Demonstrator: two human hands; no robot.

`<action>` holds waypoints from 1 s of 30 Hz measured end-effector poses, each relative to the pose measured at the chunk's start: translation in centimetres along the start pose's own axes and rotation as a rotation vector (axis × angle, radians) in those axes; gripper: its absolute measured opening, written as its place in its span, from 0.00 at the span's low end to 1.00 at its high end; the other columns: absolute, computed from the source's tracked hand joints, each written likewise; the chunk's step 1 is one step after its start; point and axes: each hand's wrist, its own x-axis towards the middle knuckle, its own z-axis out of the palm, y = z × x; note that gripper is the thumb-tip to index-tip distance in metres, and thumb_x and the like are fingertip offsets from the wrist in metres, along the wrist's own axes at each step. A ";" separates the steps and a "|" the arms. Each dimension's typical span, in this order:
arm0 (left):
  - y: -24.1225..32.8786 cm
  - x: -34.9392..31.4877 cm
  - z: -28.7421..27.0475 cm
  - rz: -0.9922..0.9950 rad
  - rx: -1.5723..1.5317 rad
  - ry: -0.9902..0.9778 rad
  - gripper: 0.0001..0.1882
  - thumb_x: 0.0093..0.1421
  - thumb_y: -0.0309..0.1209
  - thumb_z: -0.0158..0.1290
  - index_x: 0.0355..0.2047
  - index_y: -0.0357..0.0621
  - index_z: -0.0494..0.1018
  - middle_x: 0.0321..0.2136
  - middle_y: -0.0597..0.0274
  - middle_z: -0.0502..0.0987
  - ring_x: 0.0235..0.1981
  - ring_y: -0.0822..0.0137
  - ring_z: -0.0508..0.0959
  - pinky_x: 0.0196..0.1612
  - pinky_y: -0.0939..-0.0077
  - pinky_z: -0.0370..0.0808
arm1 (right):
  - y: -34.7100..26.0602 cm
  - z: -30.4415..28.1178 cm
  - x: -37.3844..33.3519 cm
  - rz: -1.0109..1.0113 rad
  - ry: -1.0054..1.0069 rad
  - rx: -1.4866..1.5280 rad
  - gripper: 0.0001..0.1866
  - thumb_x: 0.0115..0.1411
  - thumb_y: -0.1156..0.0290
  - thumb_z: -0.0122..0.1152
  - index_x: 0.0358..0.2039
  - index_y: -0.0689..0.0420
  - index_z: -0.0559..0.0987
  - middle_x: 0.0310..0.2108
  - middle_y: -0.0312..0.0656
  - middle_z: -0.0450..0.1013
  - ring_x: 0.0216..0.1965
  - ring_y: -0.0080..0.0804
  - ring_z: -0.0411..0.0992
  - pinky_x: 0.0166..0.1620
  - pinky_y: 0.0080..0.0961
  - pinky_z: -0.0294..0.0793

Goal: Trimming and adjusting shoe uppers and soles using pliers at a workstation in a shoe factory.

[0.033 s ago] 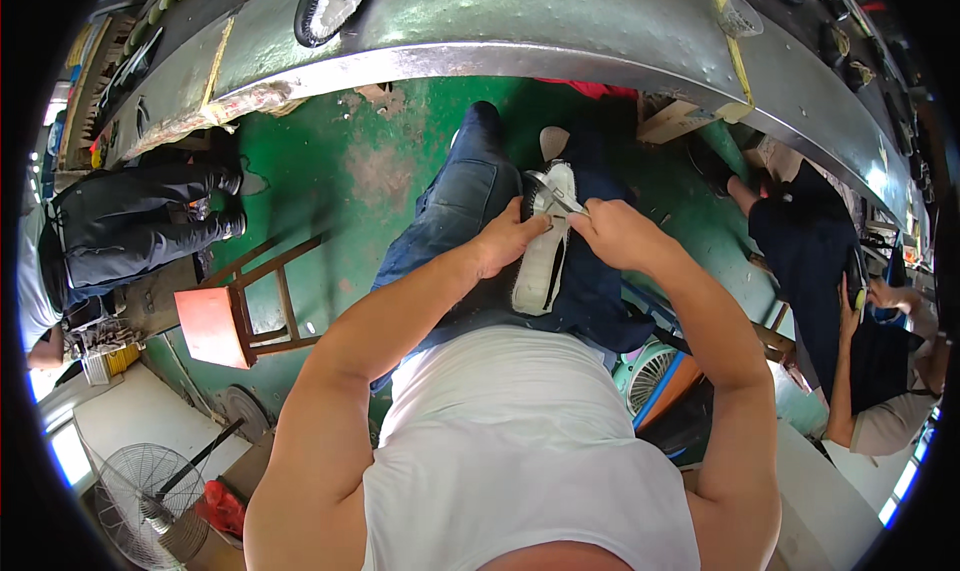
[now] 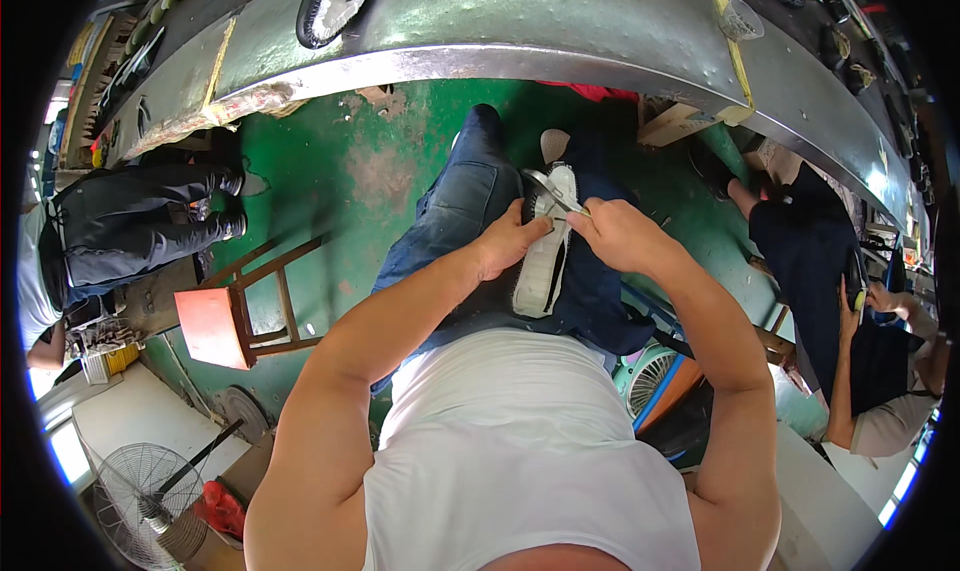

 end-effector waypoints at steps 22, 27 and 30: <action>-0.8 0.9 -2.1 -0.137 -0.136 -0.179 0.41 0.63 0.35 0.60 0.69 0.44 0.47 0.58 0.56 0.69 0.57 0.62 0.71 0.60 0.59 0.69 | 0.4 0.8 -7.1 0.052 -0.364 0.108 0.13 0.62 0.66 0.58 0.37 0.65 0.76 0.33 0.61 0.77 0.38 0.56 0.77 0.42 0.42 0.75; 0.1 0.7 -1.6 -0.152 -0.056 -0.202 0.43 0.63 0.37 0.59 0.70 0.46 0.44 0.59 0.57 0.69 0.57 0.61 0.71 0.58 0.55 0.70 | 0.2 4.5 -6.9 -0.102 -0.158 -0.078 0.14 0.62 0.67 0.59 0.44 0.61 0.74 0.36 0.57 0.76 0.37 0.56 0.76 0.42 0.46 0.75; 0.7 0.3 -2.0 -0.208 -0.067 -0.208 0.44 0.63 0.36 0.59 0.70 0.46 0.44 0.59 0.55 0.68 0.58 0.61 0.70 0.60 0.59 0.68 | 1.2 6.1 -6.9 -0.078 -0.096 -0.138 0.14 0.62 0.67 0.60 0.42 0.63 0.74 0.36 0.55 0.76 0.36 0.57 0.76 0.41 0.45 0.75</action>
